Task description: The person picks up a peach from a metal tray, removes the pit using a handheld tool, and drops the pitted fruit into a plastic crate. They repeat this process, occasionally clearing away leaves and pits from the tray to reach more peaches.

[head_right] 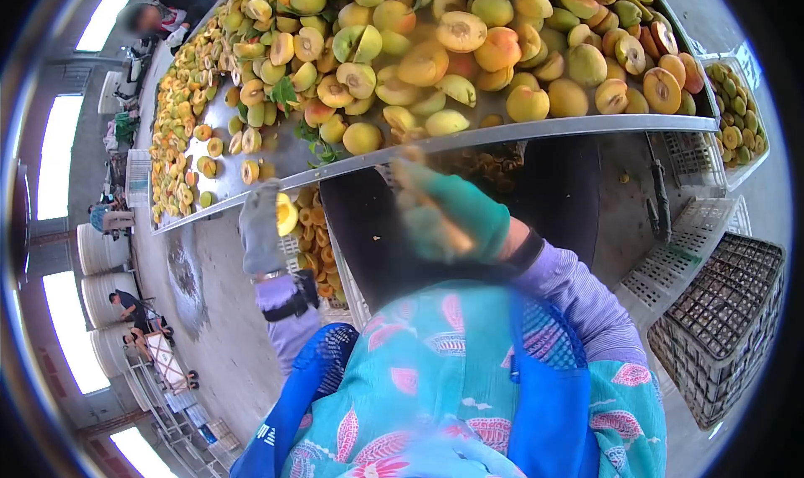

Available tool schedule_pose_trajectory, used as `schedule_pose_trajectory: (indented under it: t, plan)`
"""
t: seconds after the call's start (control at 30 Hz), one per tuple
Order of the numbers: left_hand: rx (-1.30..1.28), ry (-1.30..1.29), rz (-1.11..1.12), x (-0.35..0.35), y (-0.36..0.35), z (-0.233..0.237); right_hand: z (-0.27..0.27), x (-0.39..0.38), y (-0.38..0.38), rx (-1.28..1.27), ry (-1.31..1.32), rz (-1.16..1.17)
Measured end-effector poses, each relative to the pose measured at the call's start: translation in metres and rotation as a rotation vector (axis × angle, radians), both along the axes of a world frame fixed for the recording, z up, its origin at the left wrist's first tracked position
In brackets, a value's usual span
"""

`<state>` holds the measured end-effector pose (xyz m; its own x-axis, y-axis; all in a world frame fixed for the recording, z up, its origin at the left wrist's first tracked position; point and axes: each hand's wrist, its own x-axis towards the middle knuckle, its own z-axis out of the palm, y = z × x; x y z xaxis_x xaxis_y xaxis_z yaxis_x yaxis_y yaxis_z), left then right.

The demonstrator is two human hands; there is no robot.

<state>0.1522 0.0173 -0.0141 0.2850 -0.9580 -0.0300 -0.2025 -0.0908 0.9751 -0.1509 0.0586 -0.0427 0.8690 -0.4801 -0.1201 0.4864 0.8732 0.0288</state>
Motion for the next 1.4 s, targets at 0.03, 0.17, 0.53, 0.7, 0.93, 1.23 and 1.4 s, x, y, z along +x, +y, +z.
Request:
schedule_pose_trajectory:
  t: [0.03, 0.17, 0.53, 0.7, 0.93, 1.23, 1.4]
  plan:
    - [0.022, -0.483, 0.035, 0.001, -0.006, 0.011, -0.02, 0.004, -0.003, 0.311, 0.237, -0.039]
    - [0.048, -0.95, -0.24, -0.077, -0.071, 0.043, 0.015, 0.009, -0.001, -0.095, 0.527, -0.025]
    - [0.004, 0.118, -0.264, -0.069, -0.06, -0.006, 0.018, 0.057, -0.038, -1.319, 1.714, -0.423]
    - [0.044, 0.933, -0.358, -0.092, -0.036, -0.011, 0.006, 0.066, -0.034, -1.288, 1.718, -0.525]
    - [-0.111, 0.408, -0.3, -0.117, -0.037, -0.019, 0.018, 0.059, -0.025, -1.192, 1.705, -0.459]
    - [-0.025, 0.3, -0.272, -0.128, -0.037, -0.018, -0.002, 0.078, -0.015, -0.655, 1.151, -0.535]
    - [0.081, 0.292, -0.514, -0.116, -0.047, -0.02, 0.023, 0.059, -0.018, -0.131, 0.518, -0.155]
